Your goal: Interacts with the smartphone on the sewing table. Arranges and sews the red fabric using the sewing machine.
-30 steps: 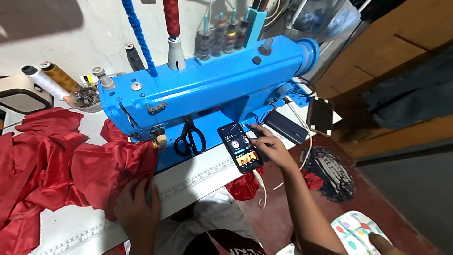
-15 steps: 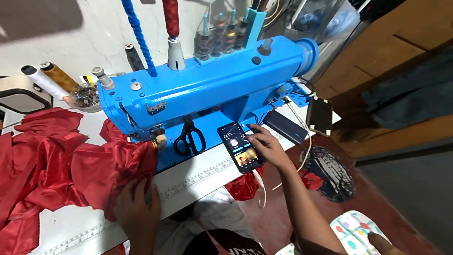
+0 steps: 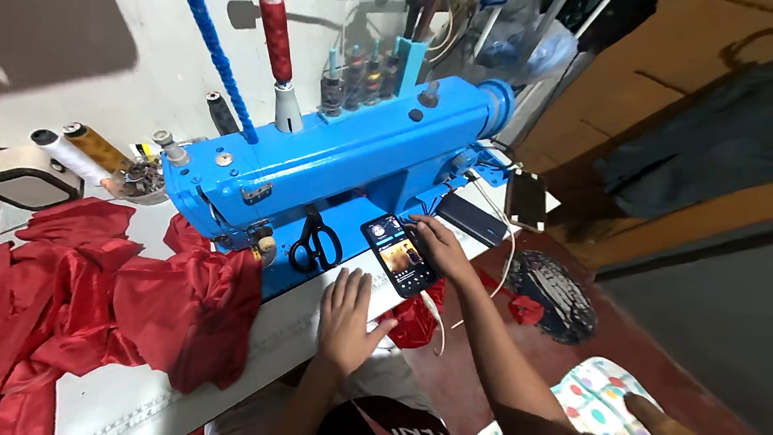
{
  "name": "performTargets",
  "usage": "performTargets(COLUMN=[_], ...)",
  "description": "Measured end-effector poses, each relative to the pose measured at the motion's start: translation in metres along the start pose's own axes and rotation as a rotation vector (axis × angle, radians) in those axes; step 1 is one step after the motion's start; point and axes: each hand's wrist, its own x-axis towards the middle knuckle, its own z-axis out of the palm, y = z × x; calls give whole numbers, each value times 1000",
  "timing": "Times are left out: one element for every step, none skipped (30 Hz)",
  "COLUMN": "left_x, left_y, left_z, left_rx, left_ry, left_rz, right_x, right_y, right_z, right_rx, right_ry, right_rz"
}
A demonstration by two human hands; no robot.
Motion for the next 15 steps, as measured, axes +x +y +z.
performTargets(left_x=[10, 19, 27, 33, 39, 43, 46, 48, 48, 48, 48, 48, 48, 48, 48], left_y=[5, 9, 11, 12, 12, 12, 13, 13, 14, 14, 14, 14, 14, 14, 14], left_z=[0, 0, 1, 2, 2, 3, 4, 4, 4, 4, 4, 4, 5, 5, 6], left_rx=[33, 48, 53, 60, 66, 75, 84, 90, 94, 91, 86, 75, 70, 72, 77], left_ry=[-76, -124, -147, -162, -181, -187, -192, -201, -202, -207, -205, -194, -188, -182, -177], left_rz=[-11, -25, -35, -43, -53, -55, -57, -64, -70, -78, -82, -82, -84, -85, -86], right_x=[0, 1, 1, 1, 0, 1, 1, 1, 2, 2, 3, 4, 4, 5, 5], right_y=[0, 0, 0, 0, 0, 1, 1, 2, 2, 3, 3, 3, 4, 5, 5], right_z=[0, 0, 0, 0, 0, 0, 1, 2, 2, 3, 4, 5, 6, 6, 6], right_rx=[3, 11, 22, 34, 43, 44, 42, 41, 38, 33, 25, 12, 6, 0, -6], right_ry=[2, 4, 5, 3, 0, 2, 10, 18, 25, 29, 35, 43, 49, 51, 50], right_rz=[1, 3, 8, 16, 24, 27, 29, 32, 37, 42, 44, 45, 49, 48, 43])
